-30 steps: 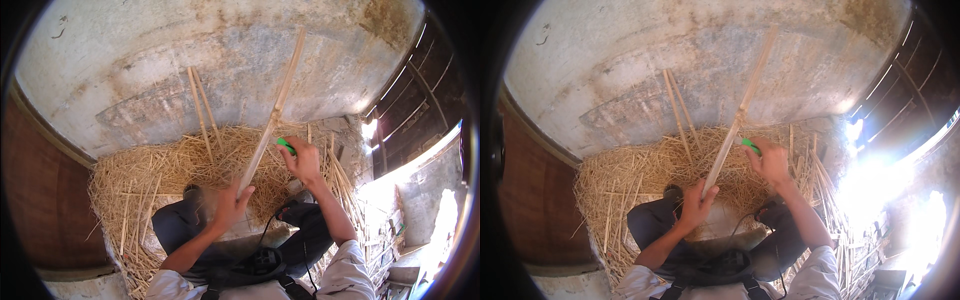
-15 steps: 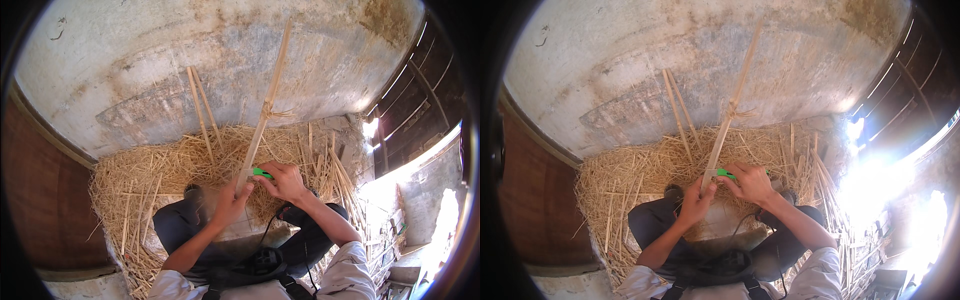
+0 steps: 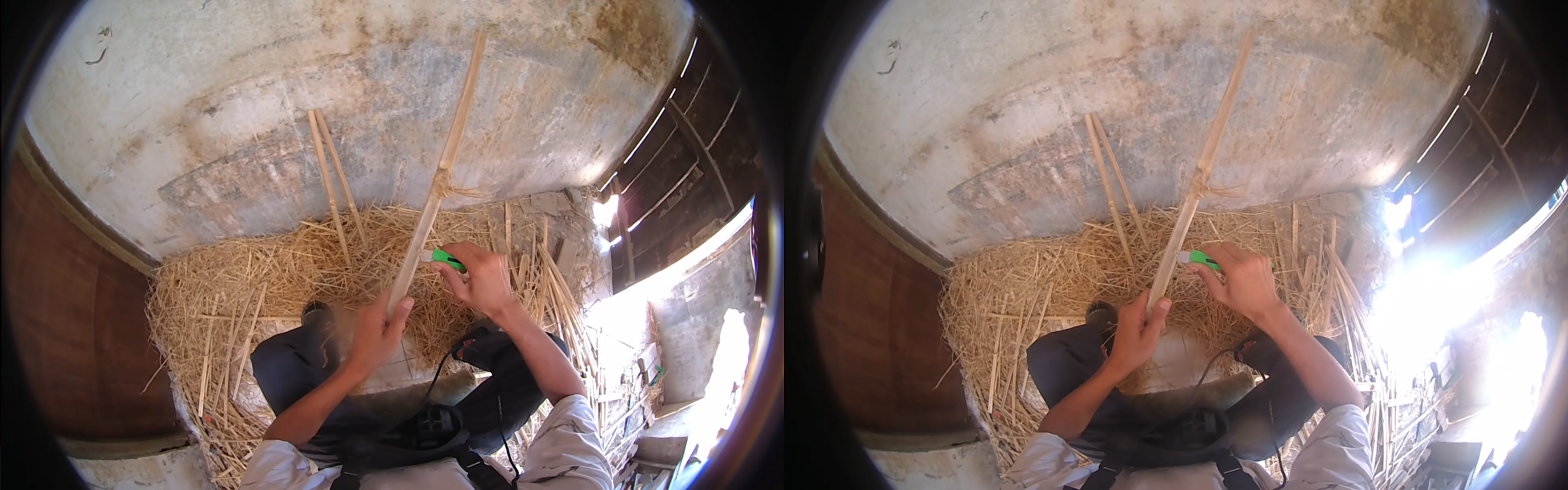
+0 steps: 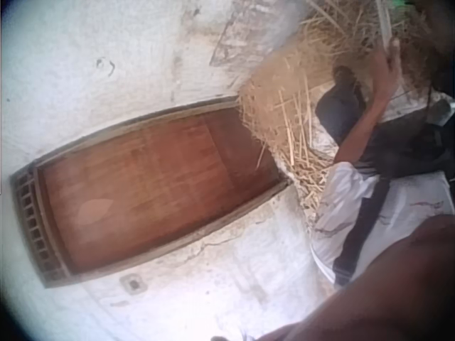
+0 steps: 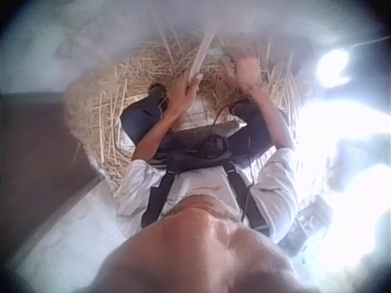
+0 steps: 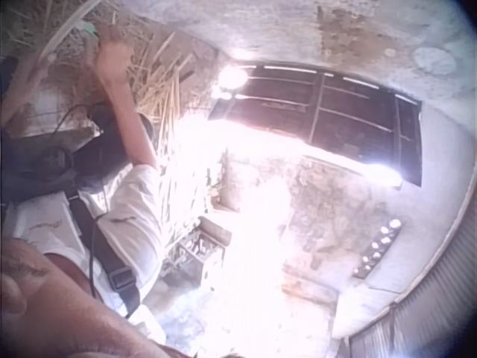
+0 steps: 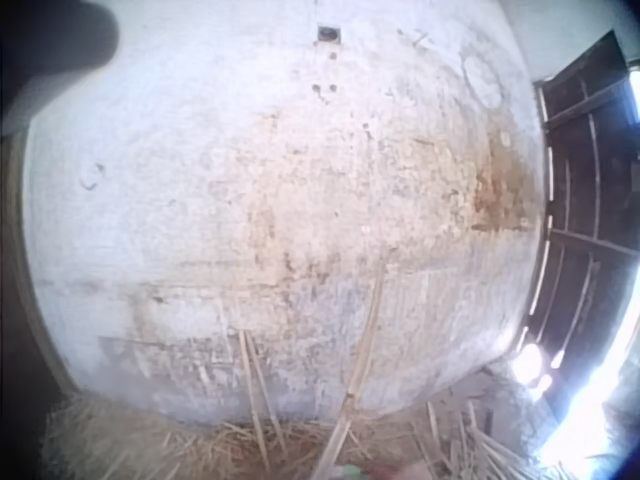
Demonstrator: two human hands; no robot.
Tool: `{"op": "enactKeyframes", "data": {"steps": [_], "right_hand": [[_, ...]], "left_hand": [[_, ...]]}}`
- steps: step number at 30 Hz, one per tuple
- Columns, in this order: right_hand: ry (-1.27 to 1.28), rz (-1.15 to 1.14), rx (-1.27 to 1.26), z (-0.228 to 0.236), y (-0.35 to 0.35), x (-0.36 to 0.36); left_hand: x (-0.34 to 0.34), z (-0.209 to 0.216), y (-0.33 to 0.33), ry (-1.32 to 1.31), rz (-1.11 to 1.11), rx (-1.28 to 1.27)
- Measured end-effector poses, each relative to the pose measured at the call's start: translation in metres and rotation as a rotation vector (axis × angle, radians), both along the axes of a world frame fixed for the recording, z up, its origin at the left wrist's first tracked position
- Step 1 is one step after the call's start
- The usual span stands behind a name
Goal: The person uses a green-handled knife to shave and smooth the outer layer of a long bamboo stick by hand, rotating the stick and scraping it repeatedly.
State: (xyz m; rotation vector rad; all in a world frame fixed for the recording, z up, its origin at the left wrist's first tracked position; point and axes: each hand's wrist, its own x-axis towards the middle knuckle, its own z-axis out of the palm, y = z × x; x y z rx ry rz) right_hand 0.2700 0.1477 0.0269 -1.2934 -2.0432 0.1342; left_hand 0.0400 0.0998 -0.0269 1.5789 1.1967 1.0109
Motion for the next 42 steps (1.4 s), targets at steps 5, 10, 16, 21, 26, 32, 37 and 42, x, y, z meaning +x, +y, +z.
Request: {"op": "enactKeyframes", "data": {"steps": [5, 10, 16, 21, 26, 32, 37, 42], "right_hand": [[-0.005, -0.049, 0.062, 0.001, 0.004, 0.007], [0.034, -0.146, 0.032, 0.008, 0.022, 0.027], [0.042, -0.228, 0.03, 0.005, 0.036, 0.046], [0.046, -0.235, -0.023, 0.007, 0.035, 0.048], [0.601, 0.002, -0.655, 0.002, 0.04, 0.061], [0.555, 0.044, -0.571, -0.006, 0.033, 0.056], [0.118, 0.013, -0.259, 0.0, 0.018, 0.03], [0.088, 0.121, -0.052, -0.021, 0.001, 0.003]], "left_hand": [[0.003, 0.002, -0.001, -0.02, -0.007, -0.003], [0.004, 0.002, -0.007, 0.032, -0.027, -0.015], [0.009, -0.006, -0.009, 0.069, -0.04, 0.049], [0.011, -0.005, -0.011, 0.063, -0.038, 0.031], [0.006, 0.007, -0.005, 0.078, -0.041, -0.003], [0.002, -0.003, 0.004, -0.047, -0.126, -0.176], [0.001, -0.011, 0.008, -0.277, -0.206, -0.3], [-0.002, -0.005, 0.009, -0.441, -0.273, -0.396]]}}
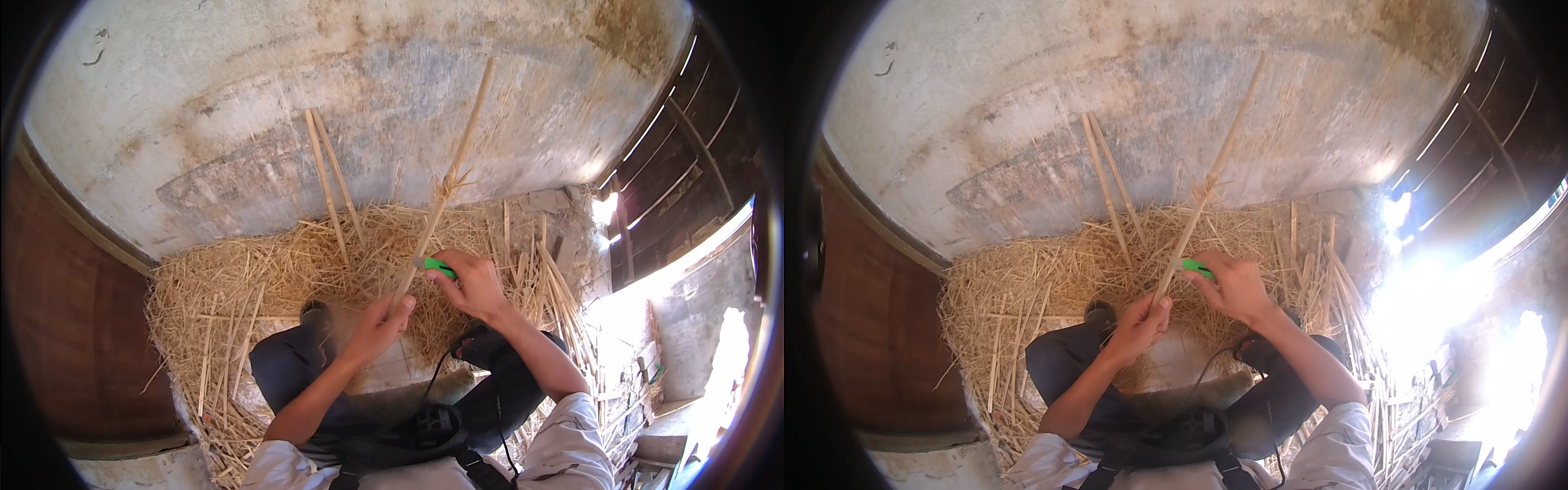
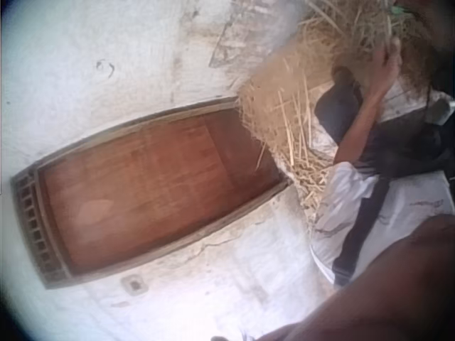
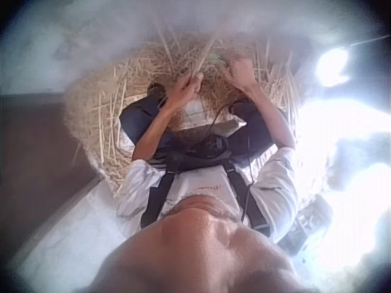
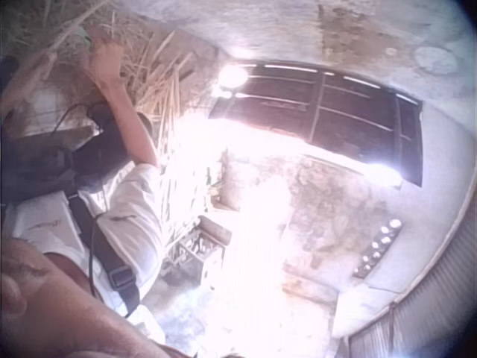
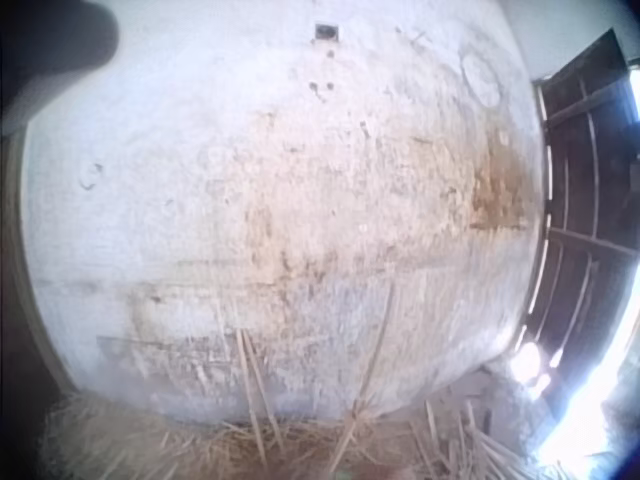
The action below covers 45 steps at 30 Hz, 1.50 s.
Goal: The person uses a green-handled knife to shave and smooth the outer layer of a long bamboo stick by hand, rotating the stick and scraping it repeatedly.
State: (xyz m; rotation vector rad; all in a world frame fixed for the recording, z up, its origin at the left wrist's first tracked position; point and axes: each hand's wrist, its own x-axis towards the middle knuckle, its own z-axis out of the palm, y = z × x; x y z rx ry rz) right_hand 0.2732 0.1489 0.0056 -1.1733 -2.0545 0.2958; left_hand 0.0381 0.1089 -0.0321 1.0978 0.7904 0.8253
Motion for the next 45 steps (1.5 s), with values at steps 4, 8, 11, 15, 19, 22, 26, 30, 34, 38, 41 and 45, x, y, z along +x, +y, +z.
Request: {"op": "enactKeyframes", "data": {"steps": [4, 8, 11, 15, 19, 22, 26, 30, 34, 38, 41, 45], "right_hand": [[-0.053, 0.057, 0.041, 0.0, -0.013, -0.014], [-0.071, 0.068, 0.054, 0.001, -0.016, -0.019], [-0.063, 0.044, 0.049, 0.004, -0.016, -0.019], [-0.046, -0.043, 0.065, 0.007, -0.011, -0.013], [-0.017, -0.124, 0.055, 0.014, 0.004, 0.002], [-0.046, -0.255, 0.053, 0.019, 0.011, 0.016], [-0.009, -0.304, 0.091, 0.035, 0.032, 0.044], [-0.019, -0.298, 0.018, 0.035, 0.02, 0.037], [0.032, -0.155, 0.015, 0.025, 0.006, 0.02], [-0.031, -0.024, 0.061, 0.01, -0.008, -0.001], [-0.082, 0.024, 0.044, 0.006, -0.014, -0.012], [-0.116, -0.046, 0.058, 0.003, -0.012, -0.012]], "left_hand": [[0.001, 0.006, -0.001, -0.027, -0.011, -0.008], [0.0, 0.009, -0.002, -0.078, -0.022, -0.059], [-0.005, 0.005, -0.001, -0.092, -0.042, -0.064], [-0.006, 0.004, -0.001, -0.072, -0.055, -0.062], [-0.005, 0.002, -0.002, 0.079, -0.026, 0.038], [-0.004, -0.008, -0.003, 0.16, -0.031, 0.13], [0.006, -0.008, -0.009, 0.149, -0.055, 0.184], [0.006, -0.012, -0.008, 0.108, -0.061, 0.147], [0.007, -0.008, -0.005, 0.167, 0.026, 0.18], [0.01, -0.008, -0.006, 0.26, 0.166, 0.268], [0.008, -0.009, -0.004, 0.323, 0.221, 0.365], [0.007, -0.005, -0.004, 0.368, 0.243, 0.411]]}}
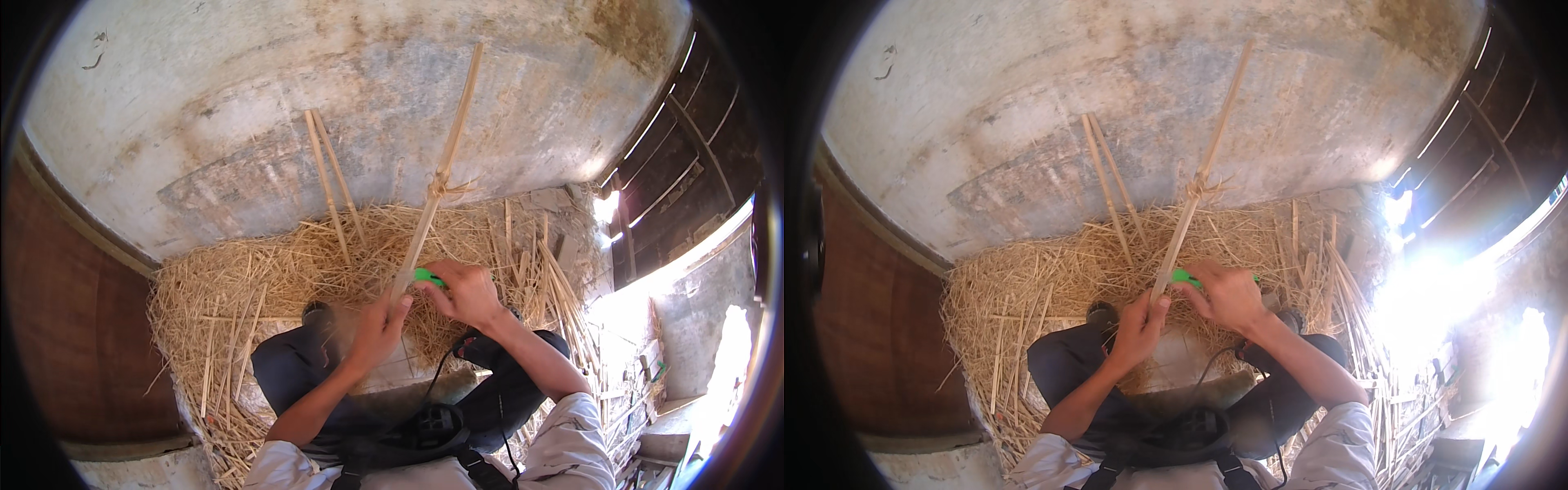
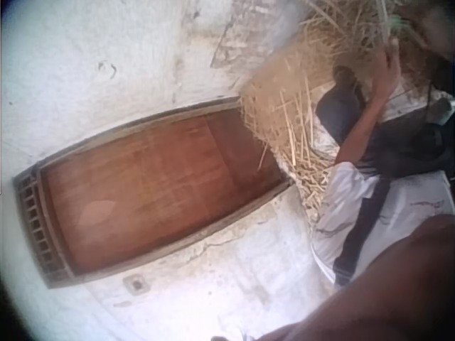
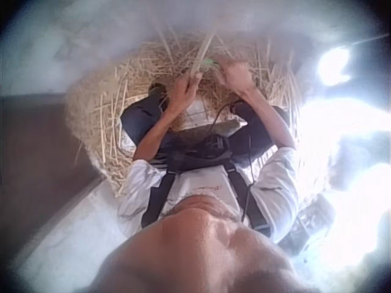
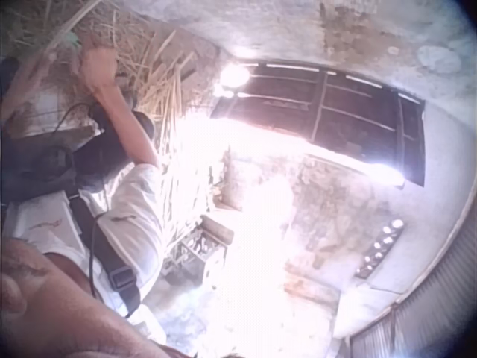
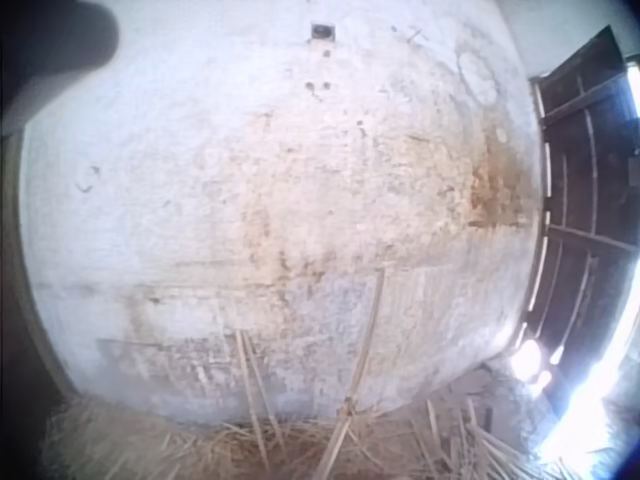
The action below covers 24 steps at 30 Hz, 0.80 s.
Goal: The person uses a green-handled knife to shave and smooth the outer layer of a long bamboo stick by hand, rotating the stick and scraping it repeatedly.
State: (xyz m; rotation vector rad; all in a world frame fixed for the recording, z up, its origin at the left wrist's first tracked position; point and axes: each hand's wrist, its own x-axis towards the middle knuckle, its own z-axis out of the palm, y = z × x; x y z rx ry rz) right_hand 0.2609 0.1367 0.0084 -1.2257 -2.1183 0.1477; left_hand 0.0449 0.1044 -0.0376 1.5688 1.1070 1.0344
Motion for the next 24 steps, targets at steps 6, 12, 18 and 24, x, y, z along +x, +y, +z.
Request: {"op": "enactKeyframes", "data": {"steps": [6, 12, 18, 24], "right_hand": [[0.041, -0.101, -0.004, 0.014, 0.015, 0.016], [0.058, -0.106, 0.045, 0.015, 0.024, 0.024], [0.051, -0.215, -0.015, 0.022, 0.032, 0.034], [0.045, -0.297, 0.012, 0.024, 0.046, 0.057]], "left_hand": [[-0.004, 0.004, -0.004, 0.085, 0.016, 0.015], [-0.002, 0.007, -0.005, 0.11, 0.026, 0.013], [-0.002, 0.006, -0.008, 0.129, 0.014, 0.005], [0.001, 0.011, -0.01, 0.237, -0.02, -0.014]]}}
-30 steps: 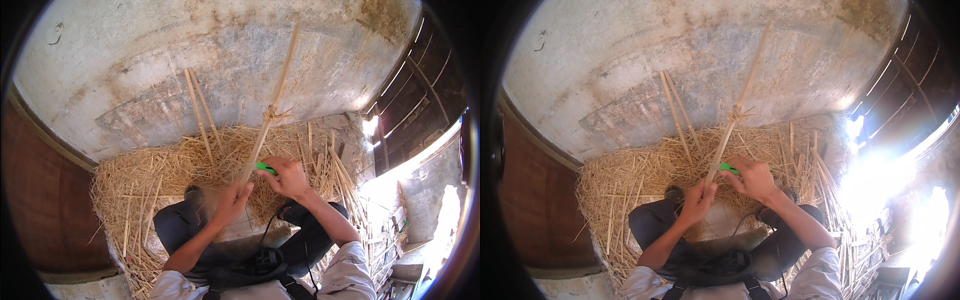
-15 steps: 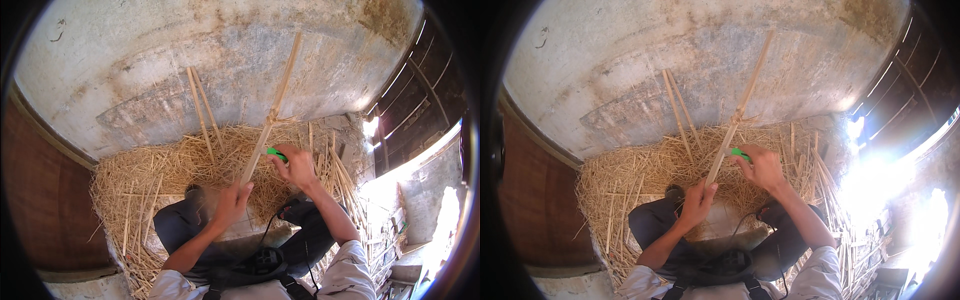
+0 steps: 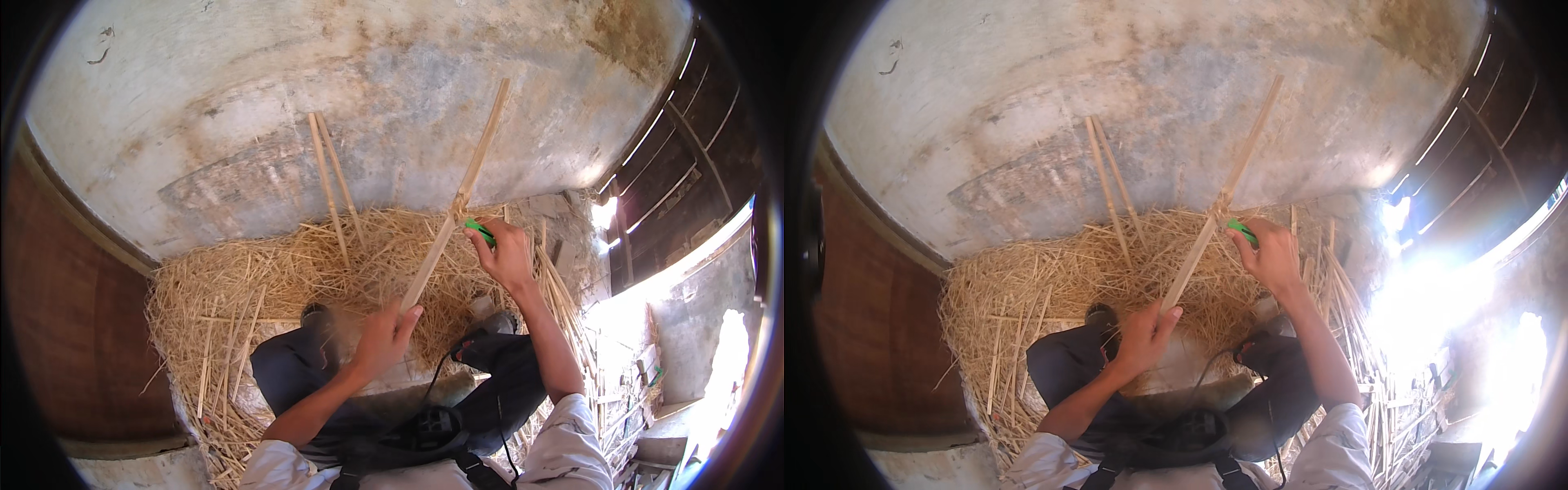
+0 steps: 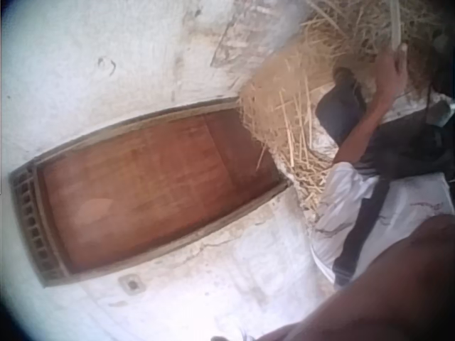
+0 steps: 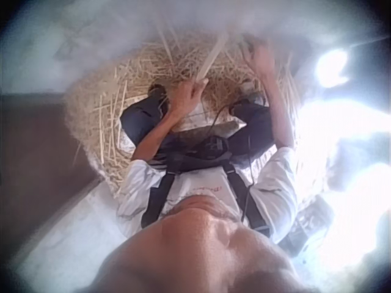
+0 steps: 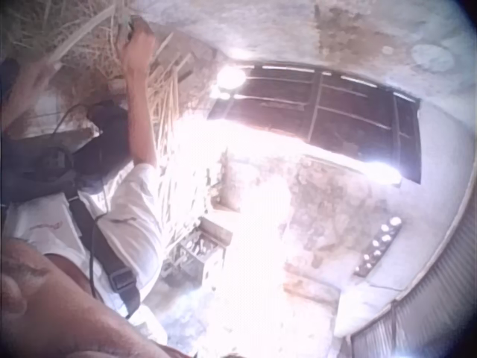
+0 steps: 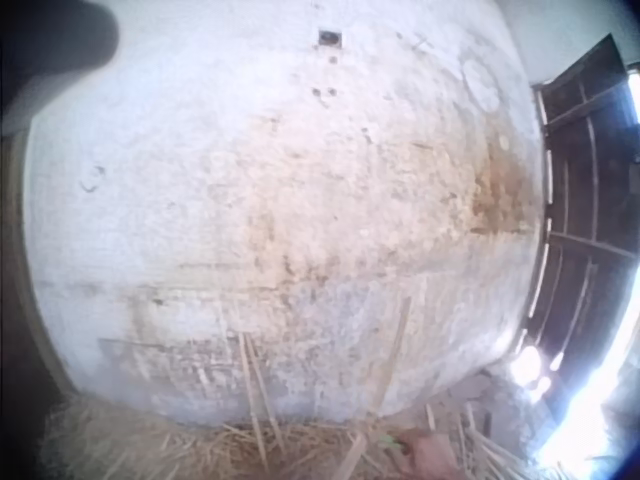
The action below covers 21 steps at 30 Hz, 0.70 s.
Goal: The person uses a green-handled knife to shave and smooth the outer layer of a long bamboo stick by hand, rotating the stick and scraping it repeatedly.
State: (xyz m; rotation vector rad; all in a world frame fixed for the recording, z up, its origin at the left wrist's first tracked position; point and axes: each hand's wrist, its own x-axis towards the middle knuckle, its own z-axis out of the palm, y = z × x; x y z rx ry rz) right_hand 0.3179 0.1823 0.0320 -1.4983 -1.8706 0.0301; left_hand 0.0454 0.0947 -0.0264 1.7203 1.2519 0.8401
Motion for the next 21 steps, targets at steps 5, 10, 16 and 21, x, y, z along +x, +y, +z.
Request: {"op": "enactKeyframes", "data": {"steps": [5, 10, 16, 21], "right_hand": [[0.098, 0.006, -0.018, 0.002, -0.009, -0.011], [0.039, 0.178, 0.019, -0.009, -0.026, -0.027], [0.02, 0.265, -0.014, -0.018, -0.036, -0.04], [0.014, 0.147, 0.003, -0.006, -0.027, -0.034]], "left_hand": [[-0.001, 0.003, 0.0, -0.056, 0.016, 0.023], [0.0, 0.0, 0.001, -0.053, 0.028, 0.069], [-0.002, 0.0, 0.002, -0.08, 0.05, 0.046], [-0.002, 0.005, 0.001, -0.146, 0.077, 0.039]]}}
